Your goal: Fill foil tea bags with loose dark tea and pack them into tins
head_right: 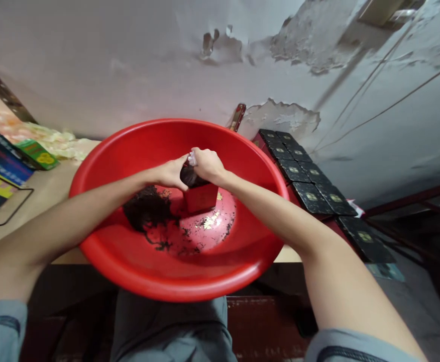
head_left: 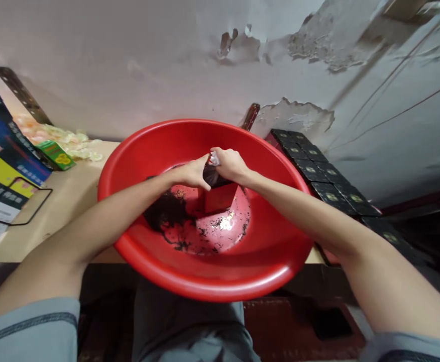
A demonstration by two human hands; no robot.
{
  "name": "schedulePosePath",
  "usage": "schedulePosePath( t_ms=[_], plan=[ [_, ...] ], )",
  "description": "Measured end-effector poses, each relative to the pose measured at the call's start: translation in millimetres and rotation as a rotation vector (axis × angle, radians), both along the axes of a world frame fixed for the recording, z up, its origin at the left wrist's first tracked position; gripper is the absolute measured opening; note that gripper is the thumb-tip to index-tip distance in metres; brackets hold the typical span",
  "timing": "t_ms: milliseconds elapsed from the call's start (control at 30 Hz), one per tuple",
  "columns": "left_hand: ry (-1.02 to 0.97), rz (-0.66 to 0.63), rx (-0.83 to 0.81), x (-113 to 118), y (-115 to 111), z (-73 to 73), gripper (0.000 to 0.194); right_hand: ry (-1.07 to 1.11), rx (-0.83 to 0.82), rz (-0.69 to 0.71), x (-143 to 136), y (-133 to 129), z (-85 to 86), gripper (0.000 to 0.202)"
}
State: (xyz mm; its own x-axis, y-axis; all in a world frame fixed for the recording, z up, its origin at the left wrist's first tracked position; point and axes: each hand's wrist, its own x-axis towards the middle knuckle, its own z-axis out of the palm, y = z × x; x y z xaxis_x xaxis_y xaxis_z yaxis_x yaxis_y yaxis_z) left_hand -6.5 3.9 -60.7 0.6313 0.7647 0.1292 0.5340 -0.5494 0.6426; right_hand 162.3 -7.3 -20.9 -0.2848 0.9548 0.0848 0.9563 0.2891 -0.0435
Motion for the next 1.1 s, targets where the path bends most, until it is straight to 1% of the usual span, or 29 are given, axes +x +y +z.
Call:
schedulePosePath(
  t_ms=[67, 133, 200, 267, 367, 433, 500, 600, 667, 733, 833, 900, 1000, 1100],
  plan=[
    [0.018, -0.149, -0.014, -6.9, 13.6, -6.2, 0.107, 0.061, 0.008, 0.018, 19.2, -10.3, -8.8, 0.042],
    [0.062, -0.226, -0.004, -8.6, 19.7, -9.6, 0.105, 0.168, -0.005, 0.052, 41.8, -22.5, -19.2, 0.031],
    [0.096, -0.280, 0.018, -6.1, 18.5, -8.8, 0.102, 0.310, -0.023, 0.133, 65.5, -35.4, -28.7, 0.026],
    [0.129, -0.315, 0.027, -2.1, 13.6, -4.4, 0.097, 0.457, -0.042, 0.233, 86.1, -47.5, -35.3, 0.025],
    [0.188, -0.324, 0.029, 2.0, 6.2, 2.7, 0.094, 0.573, -0.032, 0.369, 103.4, -61.1, -38.2, 0.019],
    [0.206, -0.329, 0.052, 2.1, 2.5, 4.1, 0.097, 0.555, -0.006, 0.416, 106.3, -66.6, -36.1, 0.018],
    [0.219, -0.364, 0.096, 0.7, -1.6, 2.9, 0.097, 0.495, -0.017, 0.431, 105.9, -69.4, -32.3, 0.023],
    [0.257, -0.387, 0.222, -0.8, -11.2, 0.5, 0.089, 0.384, -0.053, 0.423, 105.5, -69.3, -27.5, 0.030],
    [0.264, -0.378, 0.336, 0.8, -19.3, 1.5, 0.079, 0.332, -0.053, 0.407, 105.7, -67.3, -25.5, 0.032],
    [0.262, -0.383, 0.420, 5.1, -26.3, 4.7, 0.064, 0.289, -0.070, 0.398, 104.5, -65.4, -23.3, 0.032],
    [0.314, -0.383, 0.483, 15.1, -32.3, 10.9, 0.039, 0.165, -0.129, 0.374, 97.9, -64.3, -16.5, 0.031],
    [0.386, -0.386, 0.522, 22.0, -33.7, 14.6, 0.030, 0.059, -0.163, 0.346, 90.9, -63.9, -8.5, 0.029],
    [0.499, -0.391, 0.559, 29.5, -34.9, 19.9, 0.029, -0.046, -0.273, 0.332, 81.0, -59.2, 6.7, 0.030],
    [0.593, -0.392, 0.558, 33.8, -37.5, 25.2, 0.032, -0.026, -0.454, 0.305, 73.7, -45.5, 19.3, 0.033]
  ],
)
